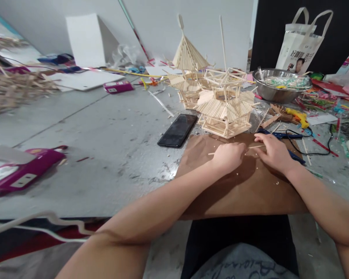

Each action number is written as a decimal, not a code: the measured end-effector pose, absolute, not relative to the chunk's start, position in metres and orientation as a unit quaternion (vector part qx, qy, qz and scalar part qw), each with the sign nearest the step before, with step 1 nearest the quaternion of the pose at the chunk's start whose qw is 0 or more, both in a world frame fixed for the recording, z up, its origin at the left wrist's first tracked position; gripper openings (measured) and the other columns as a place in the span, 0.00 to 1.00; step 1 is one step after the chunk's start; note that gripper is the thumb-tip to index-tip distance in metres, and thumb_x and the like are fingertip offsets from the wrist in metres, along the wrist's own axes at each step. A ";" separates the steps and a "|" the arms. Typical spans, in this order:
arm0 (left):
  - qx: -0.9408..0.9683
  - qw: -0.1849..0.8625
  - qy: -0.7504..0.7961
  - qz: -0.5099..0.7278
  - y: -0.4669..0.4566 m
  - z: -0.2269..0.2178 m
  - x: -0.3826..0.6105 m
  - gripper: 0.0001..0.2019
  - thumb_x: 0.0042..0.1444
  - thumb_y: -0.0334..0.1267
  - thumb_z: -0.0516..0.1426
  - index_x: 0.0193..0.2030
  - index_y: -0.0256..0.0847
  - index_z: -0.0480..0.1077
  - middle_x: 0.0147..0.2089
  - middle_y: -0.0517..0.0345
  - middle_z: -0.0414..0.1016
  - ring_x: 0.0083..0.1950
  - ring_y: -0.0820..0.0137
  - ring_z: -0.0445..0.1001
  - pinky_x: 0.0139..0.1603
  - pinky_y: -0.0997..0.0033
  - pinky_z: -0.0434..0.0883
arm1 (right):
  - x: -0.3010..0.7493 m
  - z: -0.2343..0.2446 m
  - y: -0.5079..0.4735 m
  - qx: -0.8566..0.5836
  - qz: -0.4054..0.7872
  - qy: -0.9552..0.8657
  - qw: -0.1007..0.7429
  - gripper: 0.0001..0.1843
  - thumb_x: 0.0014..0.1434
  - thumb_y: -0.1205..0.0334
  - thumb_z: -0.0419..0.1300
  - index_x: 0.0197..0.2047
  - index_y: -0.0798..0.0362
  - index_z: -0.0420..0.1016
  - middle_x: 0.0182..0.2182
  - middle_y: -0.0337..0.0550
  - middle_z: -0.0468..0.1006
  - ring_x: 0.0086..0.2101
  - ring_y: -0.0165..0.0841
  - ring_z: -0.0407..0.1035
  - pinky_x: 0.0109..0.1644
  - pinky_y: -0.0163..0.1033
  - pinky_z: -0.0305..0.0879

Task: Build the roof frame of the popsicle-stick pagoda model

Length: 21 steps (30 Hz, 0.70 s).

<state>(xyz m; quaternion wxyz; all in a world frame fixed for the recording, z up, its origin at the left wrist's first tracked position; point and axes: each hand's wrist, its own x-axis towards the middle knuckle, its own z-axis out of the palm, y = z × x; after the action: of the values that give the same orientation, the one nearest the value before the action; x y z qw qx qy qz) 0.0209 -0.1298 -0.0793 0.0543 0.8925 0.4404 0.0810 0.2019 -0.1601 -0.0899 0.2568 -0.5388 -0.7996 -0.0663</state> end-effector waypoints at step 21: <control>0.781 0.323 0.387 0.368 -0.116 -0.079 0.009 0.12 0.55 0.38 0.51 0.25 0.36 0.69 0.18 0.66 0.58 0.22 0.78 0.56 0.25 0.79 0.55 | 0.259 -0.056 -0.158 -0.786 0.023 -0.609 0.108 0.23 0.50 0.41 0.52 0.39 0.51 0.71 0.32 0.47 0.77 0.33 0.41 0.70 0.31 0.39 0.59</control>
<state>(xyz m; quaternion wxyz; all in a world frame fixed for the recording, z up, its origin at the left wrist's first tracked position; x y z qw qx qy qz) 0.0091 -0.1161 -0.0787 0.3232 0.7812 0.3871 0.3680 0.2594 -0.1575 -0.0564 0.1078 -0.7857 -0.6087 0.0231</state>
